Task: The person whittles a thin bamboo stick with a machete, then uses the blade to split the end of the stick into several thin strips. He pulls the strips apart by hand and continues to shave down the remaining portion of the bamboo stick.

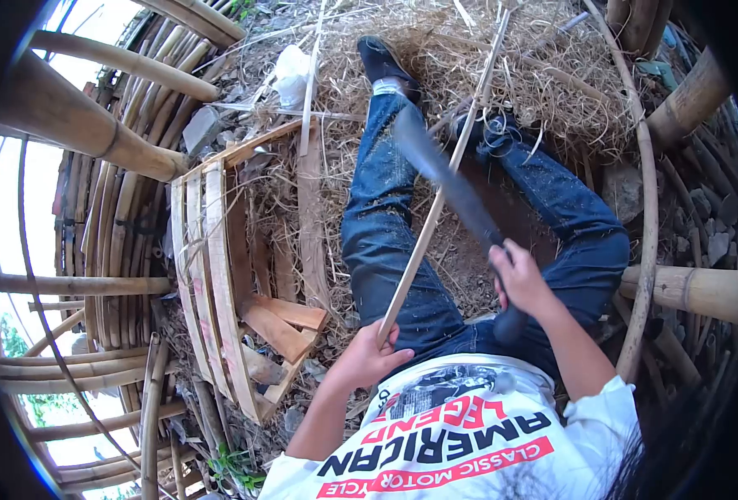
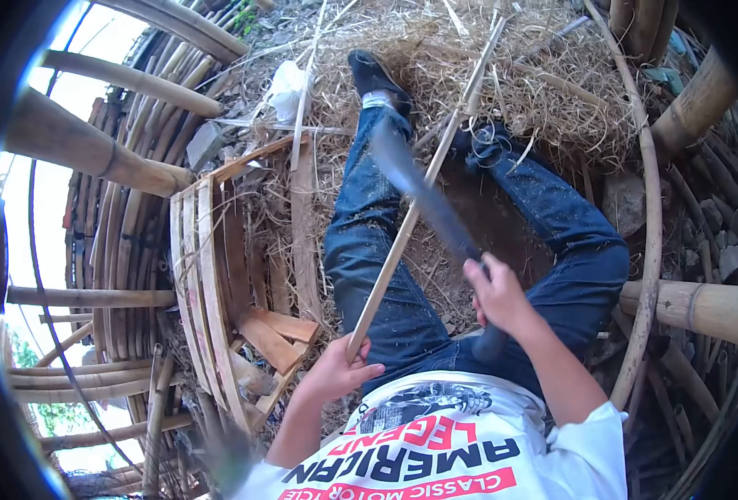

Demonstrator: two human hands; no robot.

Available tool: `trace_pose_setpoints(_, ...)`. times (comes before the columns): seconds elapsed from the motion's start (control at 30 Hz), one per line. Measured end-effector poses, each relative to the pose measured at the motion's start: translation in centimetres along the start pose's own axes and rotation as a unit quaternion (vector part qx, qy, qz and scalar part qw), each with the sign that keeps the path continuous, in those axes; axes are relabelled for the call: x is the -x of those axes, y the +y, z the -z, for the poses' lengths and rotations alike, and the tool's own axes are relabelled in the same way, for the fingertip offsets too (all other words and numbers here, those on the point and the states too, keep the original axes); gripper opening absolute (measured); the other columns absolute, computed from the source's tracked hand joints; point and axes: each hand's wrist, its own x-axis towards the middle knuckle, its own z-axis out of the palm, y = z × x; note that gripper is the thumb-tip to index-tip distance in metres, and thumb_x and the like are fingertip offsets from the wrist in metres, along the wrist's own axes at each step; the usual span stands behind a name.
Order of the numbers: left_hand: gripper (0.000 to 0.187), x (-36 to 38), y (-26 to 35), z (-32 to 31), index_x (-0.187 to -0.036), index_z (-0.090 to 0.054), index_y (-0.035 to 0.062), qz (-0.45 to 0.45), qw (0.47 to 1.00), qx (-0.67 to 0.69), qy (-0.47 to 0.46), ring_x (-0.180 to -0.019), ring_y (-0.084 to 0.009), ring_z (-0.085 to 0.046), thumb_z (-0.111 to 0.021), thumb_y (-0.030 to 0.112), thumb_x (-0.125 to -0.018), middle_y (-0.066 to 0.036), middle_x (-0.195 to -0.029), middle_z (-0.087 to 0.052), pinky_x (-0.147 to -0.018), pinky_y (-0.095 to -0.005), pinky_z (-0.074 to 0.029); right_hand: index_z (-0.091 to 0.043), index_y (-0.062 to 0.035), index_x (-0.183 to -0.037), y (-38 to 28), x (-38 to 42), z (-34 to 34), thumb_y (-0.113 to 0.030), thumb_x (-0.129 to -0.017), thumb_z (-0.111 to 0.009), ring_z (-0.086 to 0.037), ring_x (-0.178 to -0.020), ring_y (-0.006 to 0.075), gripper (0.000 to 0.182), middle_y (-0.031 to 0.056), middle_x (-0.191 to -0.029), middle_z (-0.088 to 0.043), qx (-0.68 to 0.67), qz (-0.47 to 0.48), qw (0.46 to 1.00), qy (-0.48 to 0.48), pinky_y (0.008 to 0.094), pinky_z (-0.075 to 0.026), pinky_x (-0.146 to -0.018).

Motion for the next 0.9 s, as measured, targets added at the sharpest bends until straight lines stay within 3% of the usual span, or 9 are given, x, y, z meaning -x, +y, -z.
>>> trace_pose_setpoints(0.07, 0.036, 0.2, -0.1, 0.6, -0.084, -0.043, 0.0087, -0.002, 1.0, 0.007, -0.015, -0.054, -0.002, -0.033, -0.079, 0.014, -0.079, 0.008, -0.06, -0.04, -0.048, -0.0217, -0.029, -0.052, -0.0036, -0.095, -0.3, 1.6, 0.1, -0.033, -0.099, -0.049, -0.049, -0.039, 0.0093, 0.03, 0.002, -0.056, -0.05, 0.024, -0.014, 0.996, -0.088, 0.0253, -0.04, -0.037)
trace_pose_setpoints(0.13, 0.037, 0.5, -0.4, 0.7, -0.084, -0.043, 0.0089, 0.0, 1.0, 0.0, -0.015, -0.054, -0.0019, -0.033, -0.079, 0.013, -0.078, 0.008, -0.06, -0.04, -0.048, -0.0216, -0.029, -0.056, -0.0022, -0.09, -1.2, 1.3, 1.2, -0.035, -0.098, -0.054, -0.05, -0.039, 0.0092, 0.034, 0.0019, -0.054, -0.05, 0.062, -0.007, 0.996, -0.071, 0.0255, -0.04, -0.037)
trace_pose_setpoints(0.2, 0.037, 0.8, -0.2, 0.5, -0.084, -0.043, 0.0088, 0.007, 1.0, 0.022, -0.016, -0.054, -0.0019, -0.033, -0.079, 0.013, -0.078, 0.009, -0.061, -0.04, -0.049, -0.0217, -0.029, -0.051, -0.0046, -0.085, -1.0, -0.1, 1.7, -0.034, -0.099, -0.05, -0.049, -0.039, 0.0091, 0.033, 0.0019, -0.056, -0.051, 0.028, 0.01, 0.999, -0.035, 0.024, -0.038, -0.037)
trace_pose_setpoints(0.27, 0.037, 1.0, 0.0, 0.4, -0.083, -0.043, 0.0085, -0.006, 1.0, 0.011, -0.009, -0.055, -0.0017, -0.033, -0.079, 0.012, -0.078, 0.008, -0.061, -0.04, -0.049, -0.0217, -0.029, -0.049, -0.004, -0.087, -0.1, -1.2, 0.8, -0.035, -0.099, -0.05, -0.049, -0.039, 0.0103, 0.033, 0.0032, -0.057, -0.051, -0.01, 0.009, 1.0, -0.006, 0.0254, -0.039, -0.036)
trace_pose_setpoints(0.33, 0.037, 1.1, 0.2, -0.2, -0.083, -0.043, 0.0083, -0.017, 0.999, 0.039, 0.001, -0.056, -0.0019, -0.034, -0.079, 0.012, -0.078, 0.008, -0.061, -0.04, -0.049, -0.0219, -0.029, -0.049, -0.0029, -0.092, 0.7, -1.4, -0.9, -0.036, -0.099, -0.051, -0.05, -0.039, 0.0116, 0.034, 0.0042, -0.057, -0.051, -0.016, 0.023, 0.996, 0.087, 0.0271, -0.04, -0.036)
trace_pose_setpoints(0.37, 0.036, 1.2, -0.5, -0.2, -0.083, -0.043, 0.0084, -0.013, 1.0, 0.02, 0.003, -0.056, -0.0021, -0.035, -0.079, 0.012, -0.078, 0.008, -0.061, -0.04, -0.048, -0.0219, -0.029, -0.048, 0.0053, -0.112, 0.9, -1.0, -1.0, -0.036, -0.098, -0.053, -0.053, -0.039, 0.0123, 0.044, 0.0053, -0.055, -0.051, -0.014, 0.019, 0.998, 0.061, 0.0285, -0.042, -0.036)
trace_pose_setpoints(0.47, 0.035, 2.1, -1.2, 0.5, -0.083, -0.045, 0.0082, 0.0, 1.0, -0.002, -0.023, -0.056, -0.0024, -0.037, -0.079, 0.013, -0.077, 0.008, -0.062, -0.041, -0.048, -0.0218, -0.03, -0.049, 0.0053, -0.114, 0.2, 0.9, 0.3, -0.035, -0.098, -0.052, -0.053, -0.039, 0.0123, 0.044, 0.0054, -0.055, -0.052, 0.03, 0.014, 0.999, 0.043, 0.0284, -0.043, -0.036)
trace_pose_setpoints(0.57, 0.034, 2.5, -1.5, -0.1, -0.082, -0.046, 0.0084, 0.029, 0.999, 0.031, -0.022, -0.056, -0.0023, -0.037, -0.079, 0.013, -0.077, 0.008, -0.061, -0.042, -0.048, -0.022, -0.03, -0.05, 0.0037, -0.107, -0.2, 1.5, 0.6, -0.035, -0.098, -0.052, -0.053, -0.04, 0.0121, 0.04, 0.0049, -0.054, -0.051, 0.045, -0.002, 0.999, 0.03, 0.0285, -0.044, -0.037)
trace_pose_setpoints(0.9, 0.036, 2.9, -3.0, -1.2, -0.082, -0.045, 0.0066, -0.039, 0.999, 0.018, 0.005, -0.057, -0.0051, -0.035, -0.079, 0.018, -0.077, 0.006, -0.063, -0.04, -0.049, -0.0241, -0.031, -0.053, 0.0006, -0.104, 2.3, 5.8, -3.9, -0.036, -0.097, -0.054, -0.053, -0.04, 0.0122, 0.037, 0.0061, -0.056, -0.054, 0.01, -0.007, 1.0, 0.025, 0.0286, -0.043, -0.037)
